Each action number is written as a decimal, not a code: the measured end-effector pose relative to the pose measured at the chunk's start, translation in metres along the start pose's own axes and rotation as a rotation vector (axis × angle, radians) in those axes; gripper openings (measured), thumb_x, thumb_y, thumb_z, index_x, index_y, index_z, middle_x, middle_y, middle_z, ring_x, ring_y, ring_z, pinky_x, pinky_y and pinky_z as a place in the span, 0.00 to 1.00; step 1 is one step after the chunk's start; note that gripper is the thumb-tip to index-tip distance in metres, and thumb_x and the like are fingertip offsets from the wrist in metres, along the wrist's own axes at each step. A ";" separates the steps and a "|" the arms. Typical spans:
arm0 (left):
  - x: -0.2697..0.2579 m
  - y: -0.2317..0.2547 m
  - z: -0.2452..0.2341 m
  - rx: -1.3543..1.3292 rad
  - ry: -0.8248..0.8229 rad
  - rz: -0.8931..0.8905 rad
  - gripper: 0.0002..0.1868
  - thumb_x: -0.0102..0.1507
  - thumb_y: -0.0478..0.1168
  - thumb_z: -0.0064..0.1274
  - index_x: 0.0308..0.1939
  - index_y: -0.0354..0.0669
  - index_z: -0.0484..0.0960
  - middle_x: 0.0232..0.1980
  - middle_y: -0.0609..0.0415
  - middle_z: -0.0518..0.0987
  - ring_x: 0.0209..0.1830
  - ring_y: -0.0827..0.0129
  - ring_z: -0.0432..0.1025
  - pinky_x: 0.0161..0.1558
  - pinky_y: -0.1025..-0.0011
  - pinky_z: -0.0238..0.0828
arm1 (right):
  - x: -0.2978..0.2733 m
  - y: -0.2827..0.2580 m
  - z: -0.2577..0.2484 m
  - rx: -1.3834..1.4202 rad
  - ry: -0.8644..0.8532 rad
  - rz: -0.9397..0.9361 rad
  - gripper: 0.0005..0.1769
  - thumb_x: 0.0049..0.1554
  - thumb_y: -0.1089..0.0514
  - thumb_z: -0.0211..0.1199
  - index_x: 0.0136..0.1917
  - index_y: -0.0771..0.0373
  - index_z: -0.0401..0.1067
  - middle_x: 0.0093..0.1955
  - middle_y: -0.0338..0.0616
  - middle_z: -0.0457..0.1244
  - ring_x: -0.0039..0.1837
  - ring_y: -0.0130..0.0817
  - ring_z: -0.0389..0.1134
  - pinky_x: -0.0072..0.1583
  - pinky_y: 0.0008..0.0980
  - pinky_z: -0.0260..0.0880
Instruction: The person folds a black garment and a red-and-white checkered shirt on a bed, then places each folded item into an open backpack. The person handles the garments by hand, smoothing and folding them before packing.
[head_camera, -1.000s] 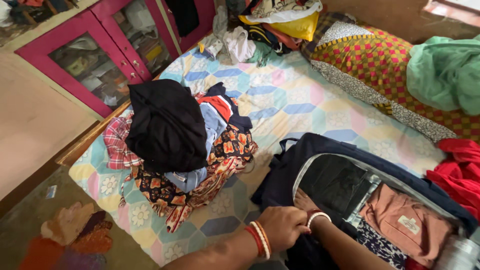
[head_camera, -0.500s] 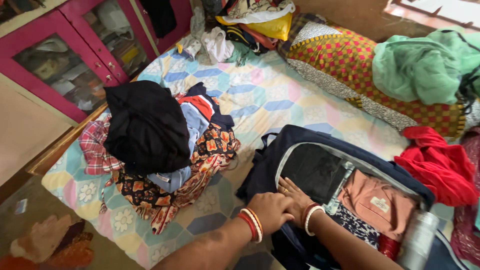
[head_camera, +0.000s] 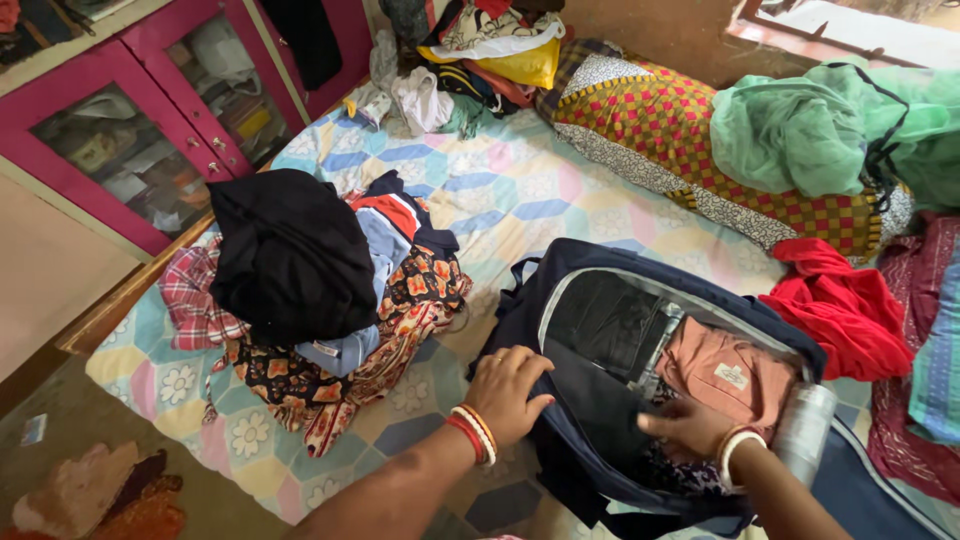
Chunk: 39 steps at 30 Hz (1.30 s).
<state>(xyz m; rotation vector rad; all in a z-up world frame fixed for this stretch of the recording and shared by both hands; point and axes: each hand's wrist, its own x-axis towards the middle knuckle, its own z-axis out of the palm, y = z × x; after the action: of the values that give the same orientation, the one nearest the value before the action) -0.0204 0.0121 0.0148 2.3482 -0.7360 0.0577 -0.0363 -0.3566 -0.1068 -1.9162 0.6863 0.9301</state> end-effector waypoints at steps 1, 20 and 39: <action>-0.001 -0.001 -0.002 -0.001 0.014 -0.009 0.24 0.58 0.48 0.62 0.57 0.50 0.77 0.56 0.52 0.75 0.61 0.54 0.68 0.63 0.54 0.60 | 0.009 0.010 0.005 0.063 0.010 -0.026 0.30 0.55 0.48 0.72 0.63 0.68 0.70 0.45 0.57 0.69 0.41 0.41 0.71 0.45 0.38 0.74; -0.033 -0.028 -0.021 0.147 -0.033 -0.154 0.34 0.59 0.54 0.62 0.67 0.51 0.70 0.76 0.39 0.59 0.78 0.44 0.50 0.73 0.36 0.35 | 0.047 0.009 0.039 -0.135 0.521 -0.215 0.43 0.47 0.51 0.79 0.69 0.71 0.66 0.62 0.61 0.68 0.61 0.50 0.73 0.61 0.42 0.73; -0.199 -0.047 -0.066 0.241 0.407 -0.319 0.35 0.55 0.54 0.66 0.62 0.49 0.73 0.69 0.41 0.69 0.70 0.46 0.62 0.67 0.47 0.56 | -0.053 -0.034 0.023 -0.184 0.991 -0.899 0.37 0.47 0.44 0.77 0.61 0.70 0.75 0.52 0.54 0.72 0.60 0.40 0.72 0.64 0.38 0.68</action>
<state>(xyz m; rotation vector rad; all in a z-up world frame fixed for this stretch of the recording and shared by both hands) -0.1528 0.1800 -0.0068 2.5356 -0.1592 0.4920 -0.0486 -0.3147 -0.0554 -2.4496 0.1671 -0.5823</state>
